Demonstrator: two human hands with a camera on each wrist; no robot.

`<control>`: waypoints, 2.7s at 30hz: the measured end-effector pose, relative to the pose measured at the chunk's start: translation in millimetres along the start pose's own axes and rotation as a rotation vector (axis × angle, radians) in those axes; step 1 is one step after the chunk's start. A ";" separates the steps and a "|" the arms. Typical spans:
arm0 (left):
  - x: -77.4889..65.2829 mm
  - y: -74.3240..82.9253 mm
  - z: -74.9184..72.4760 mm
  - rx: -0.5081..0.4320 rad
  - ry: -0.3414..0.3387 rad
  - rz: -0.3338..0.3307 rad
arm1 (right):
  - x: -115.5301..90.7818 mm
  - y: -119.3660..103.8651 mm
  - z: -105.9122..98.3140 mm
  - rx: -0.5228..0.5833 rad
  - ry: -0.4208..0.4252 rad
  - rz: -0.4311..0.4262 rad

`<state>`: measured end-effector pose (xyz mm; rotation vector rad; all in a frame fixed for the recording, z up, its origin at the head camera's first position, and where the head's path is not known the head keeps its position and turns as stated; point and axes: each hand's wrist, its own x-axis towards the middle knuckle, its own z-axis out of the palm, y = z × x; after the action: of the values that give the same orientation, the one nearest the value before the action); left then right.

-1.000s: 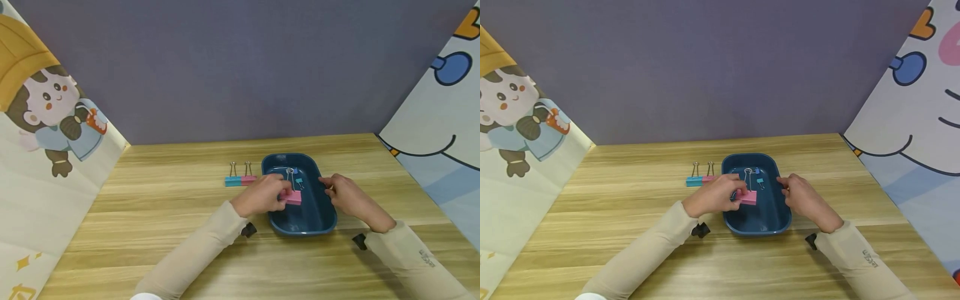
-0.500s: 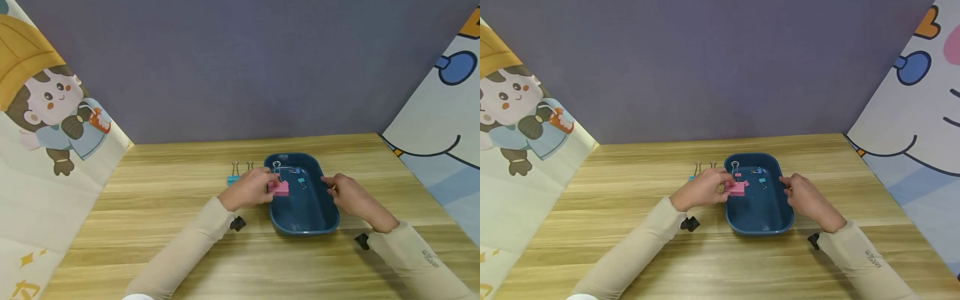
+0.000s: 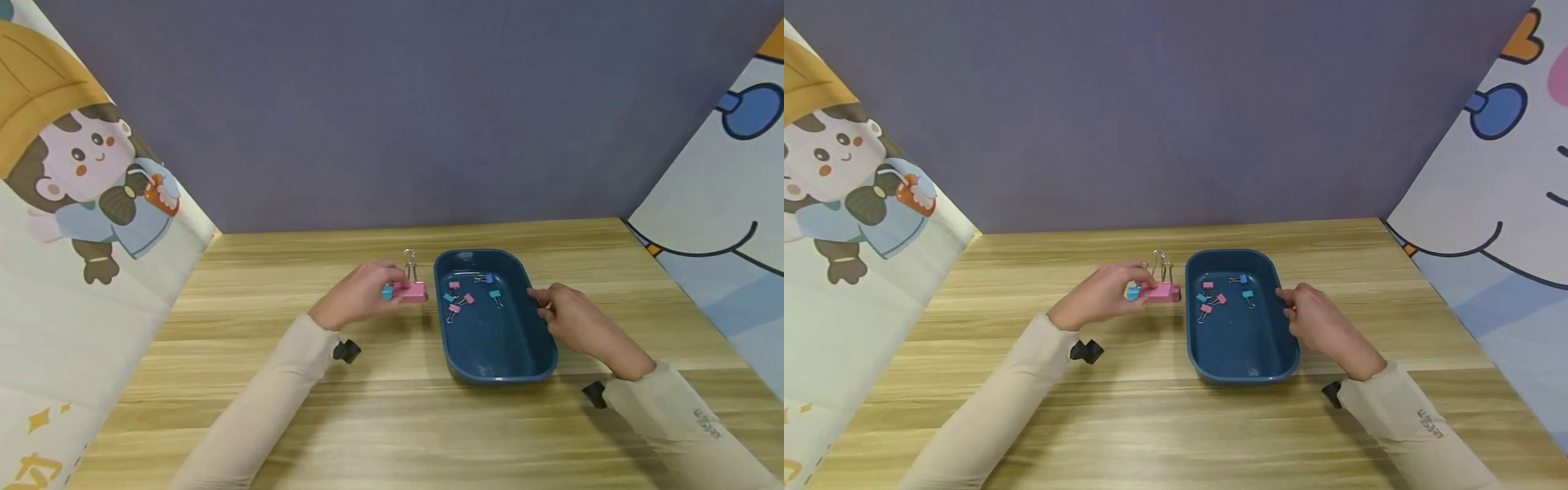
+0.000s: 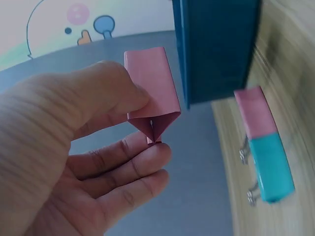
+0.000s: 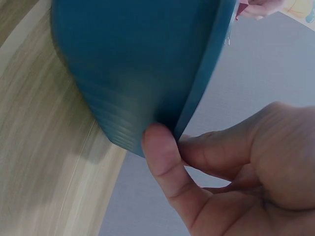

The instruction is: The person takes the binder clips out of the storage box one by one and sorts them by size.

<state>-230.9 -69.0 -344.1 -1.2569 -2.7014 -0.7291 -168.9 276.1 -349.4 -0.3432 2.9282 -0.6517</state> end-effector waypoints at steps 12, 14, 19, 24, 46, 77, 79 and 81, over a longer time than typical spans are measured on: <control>-28.3 -40.8 -4.6 -0.033 -0.017 -0.094 | -5.1 -3.1 4.6 -0.009 0.013 0.004; -32.5 -47.7 -5.7 -0.037 -0.027 -0.125 | -6.0 -3.6 5.4 -0.005 0.012 0.004; -40.9 -63.5 -9.6 -0.044 -0.040 -0.206 | -8.0 -5.4 7.4 0.008 0.014 0.000; -46.4 -78.4 -10.1 -0.039 -0.067 -0.264 | -9.7 -7.4 9.1 0.016 0.021 0.003; -48.7 -95.9 4.5 -0.056 -0.173 -0.328 | -12.4 -18.5 16.3 0.003 0.031 0.009; -25.8 -47.5 -8.5 0.022 -0.037 -0.157 | -11.4 -16.7 16.6 0.003 0.027 0.013; -22.5 -39.4 -9.4 0.028 -0.037 -0.134 | -11.1 -16.2 16.9 0.005 0.026 0.018; -19.4 -31.6 -10.0 0.027 -0.040 -0.113 | -10.4 -15.7 17.3 0.005 0.027 0.016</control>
<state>-242.7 -104.6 -352.5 -1.1328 -2.8239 -0.6832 -152.8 257.9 -357.4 -0.3130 2.9513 -0.6659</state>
